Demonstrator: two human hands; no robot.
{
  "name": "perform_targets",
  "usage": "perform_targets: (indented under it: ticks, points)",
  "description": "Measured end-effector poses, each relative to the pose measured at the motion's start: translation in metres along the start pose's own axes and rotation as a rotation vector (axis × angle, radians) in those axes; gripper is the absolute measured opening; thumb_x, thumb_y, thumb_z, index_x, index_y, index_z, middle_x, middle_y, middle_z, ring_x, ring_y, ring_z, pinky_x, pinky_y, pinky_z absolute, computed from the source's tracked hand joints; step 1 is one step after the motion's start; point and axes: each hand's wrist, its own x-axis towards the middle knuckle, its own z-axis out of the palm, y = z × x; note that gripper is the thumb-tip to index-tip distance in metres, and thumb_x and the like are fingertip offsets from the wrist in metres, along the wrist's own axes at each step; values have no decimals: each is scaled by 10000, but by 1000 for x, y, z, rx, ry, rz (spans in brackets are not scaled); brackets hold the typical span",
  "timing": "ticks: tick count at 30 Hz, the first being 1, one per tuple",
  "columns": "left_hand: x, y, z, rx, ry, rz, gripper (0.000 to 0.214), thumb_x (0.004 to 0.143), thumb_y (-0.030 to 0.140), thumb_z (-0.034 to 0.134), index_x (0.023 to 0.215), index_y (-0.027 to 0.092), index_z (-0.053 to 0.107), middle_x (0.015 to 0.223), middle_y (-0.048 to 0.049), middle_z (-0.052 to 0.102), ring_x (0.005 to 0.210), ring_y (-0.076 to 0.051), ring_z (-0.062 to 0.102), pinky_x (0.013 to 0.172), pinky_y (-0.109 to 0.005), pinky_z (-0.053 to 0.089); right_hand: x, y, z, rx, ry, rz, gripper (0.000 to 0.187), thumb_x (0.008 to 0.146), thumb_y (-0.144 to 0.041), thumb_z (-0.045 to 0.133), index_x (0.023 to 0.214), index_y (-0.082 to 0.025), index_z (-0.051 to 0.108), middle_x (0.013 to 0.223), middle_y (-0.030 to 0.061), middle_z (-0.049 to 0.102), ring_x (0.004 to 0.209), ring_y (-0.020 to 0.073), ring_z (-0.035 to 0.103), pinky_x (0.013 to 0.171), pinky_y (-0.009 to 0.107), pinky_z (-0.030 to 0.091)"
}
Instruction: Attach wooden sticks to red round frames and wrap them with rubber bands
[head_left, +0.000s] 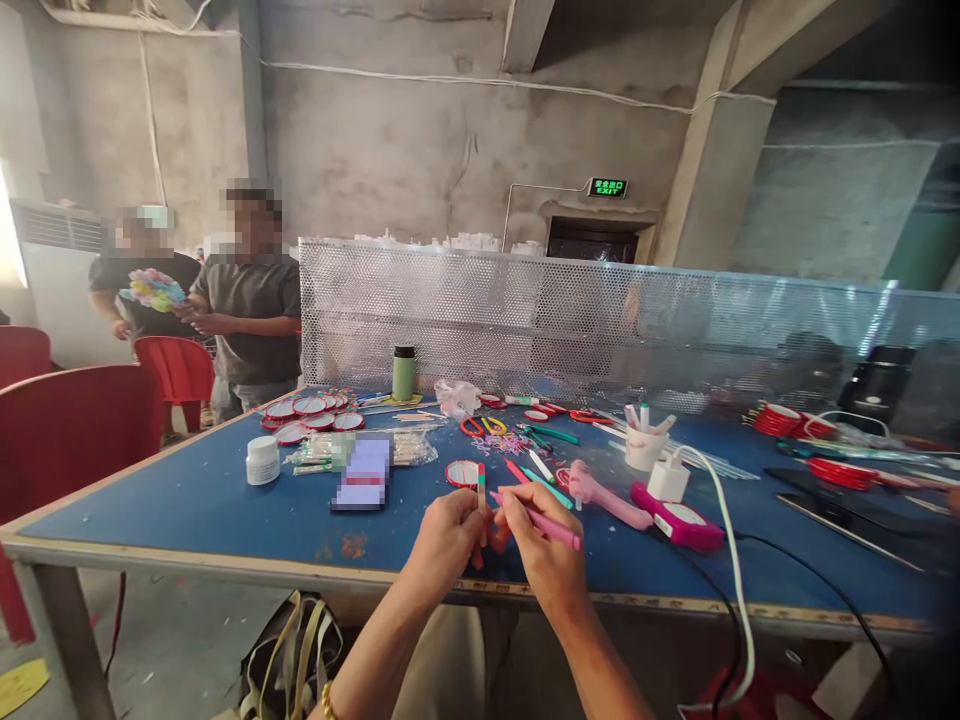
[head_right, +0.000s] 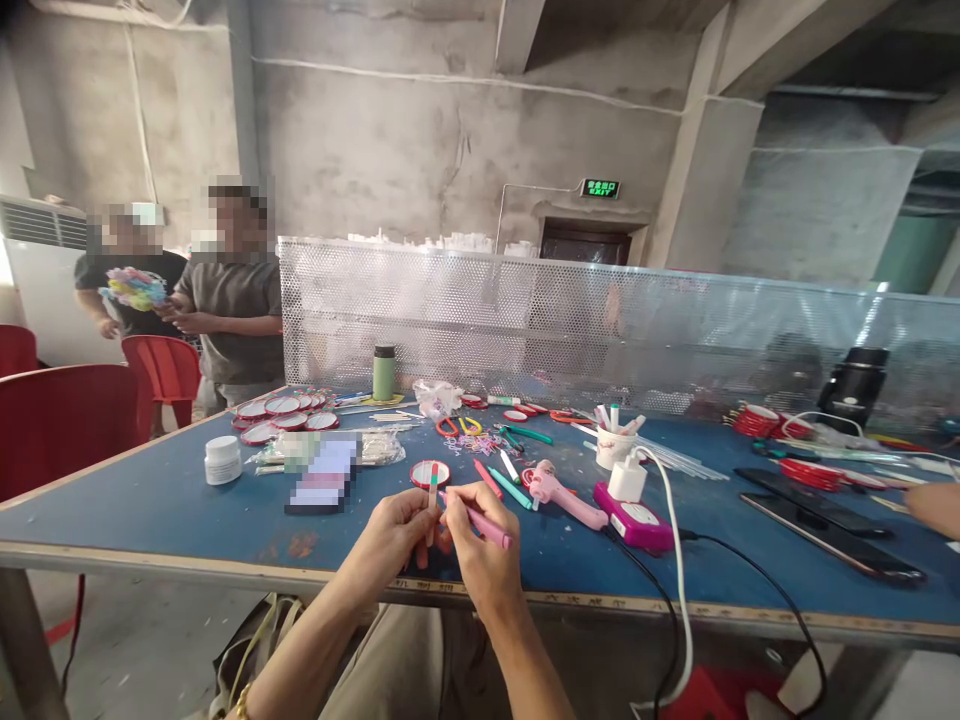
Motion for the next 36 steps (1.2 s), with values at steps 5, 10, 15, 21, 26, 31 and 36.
perform_targets:
  ticks: [5,10,15,21,26,31,36]
  points:
    - [-2,-3,1,36,-8,26,299,884,373,465,663,178,515,649,-27,683,431,-89,499,442,-200,344,-2,5,0,-4,1,-3,222,903,-356,599,756,-193,632,583,-17,620,451,128,593,459,224,489]
    - [-3,-1,1,50,-2,29,281,880,354,457,661,185,503,610,-11,645,422,-90,481,433,-202,330,-1,6,-1,-23,-14,-9,250,902,-356,589,717,-190,609,553,-25,599,420,115,568,432,211,468]
    - [-2,0,1,41,10,21,274,881,359,461,676,184,510,628,4,616,431,-89,490,435,-203,339,-1,5,0,-37,3,-13,253,893,-349,587,695,-192,595,543,-26,601,413,112,564,423,204,461]
    - [-3,-1,-3,60,-1,62,250,884,316,453,684,179,511,632,26,575,427,-77,494,436,-193,327,-4,4,1,-50,24,-36,209,905,-323,583,749,-190,624,572,-25,622,440,113,586,455,208,477]
    - [-5,-1,-2,102,-11,56,311,904,358,452,677,171,552,616,12,597,437,-84,490,454,-200,336,-4,4,2,-43,-1,-57,212,922,-317,572,753,-196,615,564,-35,598,449,112,577,462,208,475]
    - [-3,-6,-2,107,-24,71,369,921,398,448,674,163,588,643,-7,633,447,-88,491,456,-205,333,-5,5,2,-66,-26,-82,212,927,-307,561,751,-198,608,554,-37,593,453,115,583,470,208,477]
    - [-2,-9,-4,77,-47,96,382,930,431,448,711,159,604,662,-9,641,448,-87,490,460,-205,338,-5,4,2,-99,-14,-91,222,918,-310,564,734,-195,608,548,-34,598,434,111,578,451,202,470]
